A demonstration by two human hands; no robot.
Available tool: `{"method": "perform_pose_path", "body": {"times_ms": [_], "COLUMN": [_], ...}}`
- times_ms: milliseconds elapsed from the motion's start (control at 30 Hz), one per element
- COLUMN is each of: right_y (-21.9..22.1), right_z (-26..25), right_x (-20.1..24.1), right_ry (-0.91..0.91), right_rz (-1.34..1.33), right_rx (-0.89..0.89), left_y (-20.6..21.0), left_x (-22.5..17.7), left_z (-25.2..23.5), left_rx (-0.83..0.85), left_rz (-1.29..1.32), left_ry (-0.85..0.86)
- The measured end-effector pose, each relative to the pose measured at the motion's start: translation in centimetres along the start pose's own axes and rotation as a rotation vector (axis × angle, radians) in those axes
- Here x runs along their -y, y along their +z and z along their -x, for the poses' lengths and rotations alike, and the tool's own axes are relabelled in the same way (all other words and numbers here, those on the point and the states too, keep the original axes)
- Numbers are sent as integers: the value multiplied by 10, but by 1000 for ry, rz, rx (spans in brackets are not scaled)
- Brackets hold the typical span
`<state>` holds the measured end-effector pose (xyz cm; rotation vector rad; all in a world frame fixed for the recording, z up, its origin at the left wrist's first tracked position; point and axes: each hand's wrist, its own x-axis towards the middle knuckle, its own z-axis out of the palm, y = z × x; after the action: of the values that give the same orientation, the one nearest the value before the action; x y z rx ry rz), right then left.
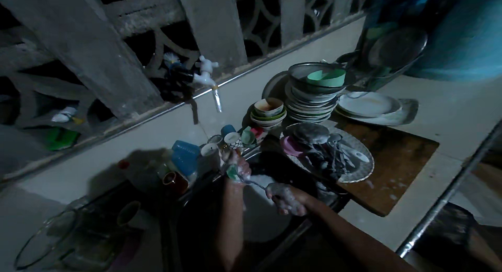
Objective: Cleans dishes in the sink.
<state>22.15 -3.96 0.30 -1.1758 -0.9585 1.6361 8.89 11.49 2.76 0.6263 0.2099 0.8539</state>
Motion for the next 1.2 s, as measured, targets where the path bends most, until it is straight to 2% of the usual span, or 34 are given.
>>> {"method": "perform_pose_path", "body": {"times_ms": [67, 133, 167, 233, 300, 333, 400, 533, 600, 700, 800, 867, 933, 967, 1033, 1100, 1133, 1167, 1200], "right_y": [2, 13, 20, 37, 55, 62, 67, 69, 71, 73, 64, 54, 43, 38, 31, 29, 27, 25, 21], "right_z": [7, 9, 7, 1, 3, 5, 8, 12, 8, -1, -13, -21, -28, -32, -37, -38, -35, -32, -27], "right_x": [8, 23, 30, 40, 43, 44, 42, 35, 36, 37, 23, 9, 1, -3, -3, 6, 11, 16, 20], "right_ry": [-24, -45, -42, 12, 0, -8, -12, -11, -15, -21, -79, -208, -250, -267, -301, -270, -235, -227, -230], "right_rz": [144, 405, 591, 910, 995, 1018, 1074, 1010, 1021, 1006, 944, 825, 692, 593, 398, 309, 274, 203, 102], "right_rx": [-71, -200, -260, -338, -359, -365, -359, -351, -361, -385, -476, -574, -626, -663, -732, -707, -661, -630, -628], "left_y": [8, 18, 21, 19, 20, 19, 15, 13, 14, 20, 17, 26, 37, 41, 47, 54, 54, 34, 58], "left_x": [-3, 8, 16, 30, 36, 35, 30, 11, 18, 35, 47, 53, 57, 59, 63, 67, 77, 102, 83], "left_z": [-1, -1, -1, -3, -4, -5, -12, -18, -21, -18, -19, -15, -10, -8, -6, -11, -16, -29, -17], "left_rx": [-58, -257, -361, -459, -520, -534, -543, -542, -517, -531, -528, -529, -526, -524, -527, -500, -495, -514, -401], "left_rz": [-138, -299, -468, -934, -1333, -1388, -1248, -1141, -1158, -1227, -938, -728, -551, -542, -766, -1173, -1368, -1486, -1654], "left_ry": [28, 199, 310, 476, 561, 575, 568, 659, 671, 593, 466, 357, 254, 211, 173, 148, 207, 557, 203]}}
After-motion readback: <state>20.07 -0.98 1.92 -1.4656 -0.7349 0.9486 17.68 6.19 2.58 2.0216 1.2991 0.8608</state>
